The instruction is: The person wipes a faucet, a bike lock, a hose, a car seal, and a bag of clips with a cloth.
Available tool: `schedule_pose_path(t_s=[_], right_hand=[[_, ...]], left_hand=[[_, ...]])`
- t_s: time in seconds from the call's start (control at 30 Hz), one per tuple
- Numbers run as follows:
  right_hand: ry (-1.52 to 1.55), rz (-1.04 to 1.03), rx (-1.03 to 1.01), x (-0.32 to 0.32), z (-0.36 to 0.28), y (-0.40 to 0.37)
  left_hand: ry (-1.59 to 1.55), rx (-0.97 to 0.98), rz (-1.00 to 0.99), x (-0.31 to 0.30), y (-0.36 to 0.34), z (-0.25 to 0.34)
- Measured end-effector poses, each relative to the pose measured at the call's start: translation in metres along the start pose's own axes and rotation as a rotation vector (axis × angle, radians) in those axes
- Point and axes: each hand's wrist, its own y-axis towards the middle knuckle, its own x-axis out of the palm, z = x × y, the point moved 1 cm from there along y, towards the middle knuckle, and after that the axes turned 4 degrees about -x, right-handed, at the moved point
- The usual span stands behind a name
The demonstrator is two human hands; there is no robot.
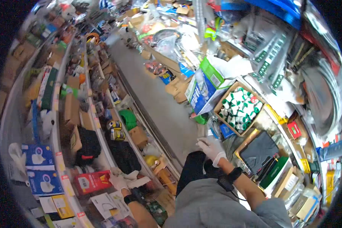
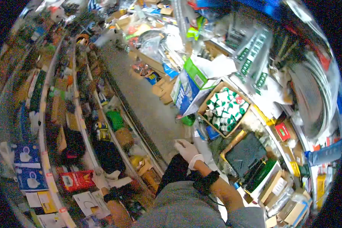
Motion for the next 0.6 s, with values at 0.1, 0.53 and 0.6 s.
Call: schedule_pose_path(t_s=[0.1, 0.53, 0.6], right_hand=[[-0.005, 0.101, -0.030, -0.010, 0.058, -0.002], [-0.045, 0.501, -0.071, -0.019, 0.124, -0.040], [-0.017, 0.580, -0.066, -0.025, 0.119, -0.052]], left_hand=[[-0.184, 0.051, -0.173, -0.034, -0.042, 0.061], [-0.474, 0.993, -0.766, 0.147, -0.132, 0.269], [-0.445, 1.200, -0.765, 0.152, -0.169, 0.323]])
